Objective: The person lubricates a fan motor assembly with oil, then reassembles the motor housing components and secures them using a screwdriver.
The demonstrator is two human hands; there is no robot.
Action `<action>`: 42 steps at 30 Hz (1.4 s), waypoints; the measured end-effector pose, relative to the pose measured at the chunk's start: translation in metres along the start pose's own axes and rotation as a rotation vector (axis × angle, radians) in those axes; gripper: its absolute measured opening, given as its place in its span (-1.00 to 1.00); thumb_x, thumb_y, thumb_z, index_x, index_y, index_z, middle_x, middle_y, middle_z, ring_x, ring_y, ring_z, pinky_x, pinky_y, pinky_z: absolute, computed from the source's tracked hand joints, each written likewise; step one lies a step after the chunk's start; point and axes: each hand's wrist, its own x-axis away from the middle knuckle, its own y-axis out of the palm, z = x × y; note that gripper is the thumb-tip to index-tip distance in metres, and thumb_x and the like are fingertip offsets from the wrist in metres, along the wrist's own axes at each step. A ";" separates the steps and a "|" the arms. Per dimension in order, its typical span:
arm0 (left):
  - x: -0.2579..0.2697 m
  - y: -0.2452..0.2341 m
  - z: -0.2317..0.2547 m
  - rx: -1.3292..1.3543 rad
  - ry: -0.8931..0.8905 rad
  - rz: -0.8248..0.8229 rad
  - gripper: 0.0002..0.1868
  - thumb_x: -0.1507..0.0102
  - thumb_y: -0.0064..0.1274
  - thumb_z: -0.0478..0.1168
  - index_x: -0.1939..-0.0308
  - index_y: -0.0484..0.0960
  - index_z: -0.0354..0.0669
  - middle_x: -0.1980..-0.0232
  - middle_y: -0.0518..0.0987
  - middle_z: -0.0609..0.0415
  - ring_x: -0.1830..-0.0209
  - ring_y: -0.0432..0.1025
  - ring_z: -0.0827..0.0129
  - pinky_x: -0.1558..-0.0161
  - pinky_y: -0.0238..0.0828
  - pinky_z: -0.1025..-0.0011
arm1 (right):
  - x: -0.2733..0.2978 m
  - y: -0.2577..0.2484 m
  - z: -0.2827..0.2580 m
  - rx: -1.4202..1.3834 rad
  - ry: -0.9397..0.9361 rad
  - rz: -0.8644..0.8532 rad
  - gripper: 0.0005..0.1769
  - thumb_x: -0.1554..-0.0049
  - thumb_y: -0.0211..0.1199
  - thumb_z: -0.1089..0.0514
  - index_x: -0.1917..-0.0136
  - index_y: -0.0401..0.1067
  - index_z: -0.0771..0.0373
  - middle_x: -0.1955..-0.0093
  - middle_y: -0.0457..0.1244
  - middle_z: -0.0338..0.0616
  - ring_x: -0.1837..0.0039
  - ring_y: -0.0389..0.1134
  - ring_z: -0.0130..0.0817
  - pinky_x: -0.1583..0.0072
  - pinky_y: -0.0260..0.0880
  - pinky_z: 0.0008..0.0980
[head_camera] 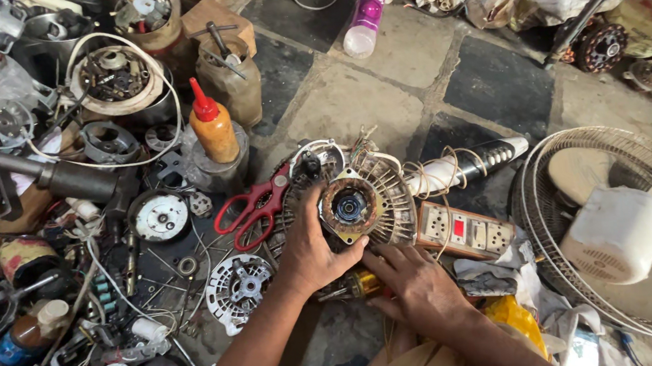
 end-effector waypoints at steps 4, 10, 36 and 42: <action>0.001 -0.001 0.000 0.023 -0.024 -0.016 0.09 -0.06 0.43 -0.07 -0.48 0.07 -0.33 -0.36 0.37 -0.35 -0.36 0.36 -0.18 -0.33 0.33 0.07 | 0.002 -0.001 -0.002 -0.018 0.019 0.017 -0.15 0.11 0.50 0.02 -0.39 0.28 0.25 -0.30 0.22 0.12 -0.31 0.24 0.12 -0.28 0.26 0.01; -0.003 -0.003 0.004 -0.011 -0.058 0.009 0.05 -0.03 0.47 -0.04 -0.43 0.17 -0.31 -0.31 0.43 -0.31 -0.33 0.39 -0.14 -0.32 0.35 0.12 | -0.001 -0.040 -0.010 -0.152 0.036 0.413 -0.43 0.04 0.42 0.15 -0.25 0.43 0.21 -0.21 0.32 0.01 -0.22 0.36 0.00 -0.25 0.37 -0.13; 0.004 -0.002 -0.009 0.096 -0.115 0.031 0.09 0.03 0.52 0.09 -0.42 0.27 -0.21 -0.29 0.51 -0.21 -0.28 0.49 -0.06 -0.25 0.46 0.13 | -0.061 -0.098 0.021 -0.416 0.394 0.482 -0.26 0.07 0.54 0.00 -0.27 0.36 0.38 -0.09 0.40 -0.08 -0.11 0.43 -0.41 -0.15 0.44 -0.35; 0.004 0.002 -0.009 -0.040 -0.193 -0.020 0.18 0.10 0.53 0.20 -0.41 0.24 -0.22 -0.32 0.47 -0.25 -0.28 0.44 -0.08 -0.19 0.43 0.11 | 0.002 -0.061 0.034 -0.870 0.575 0.637 -0.39 -0.14 0.38 -0.05 -0.31 0.37 0.36 0.01 0.35 -0.19 0.06 0.33 -0.51 0.02 0.38 -0.47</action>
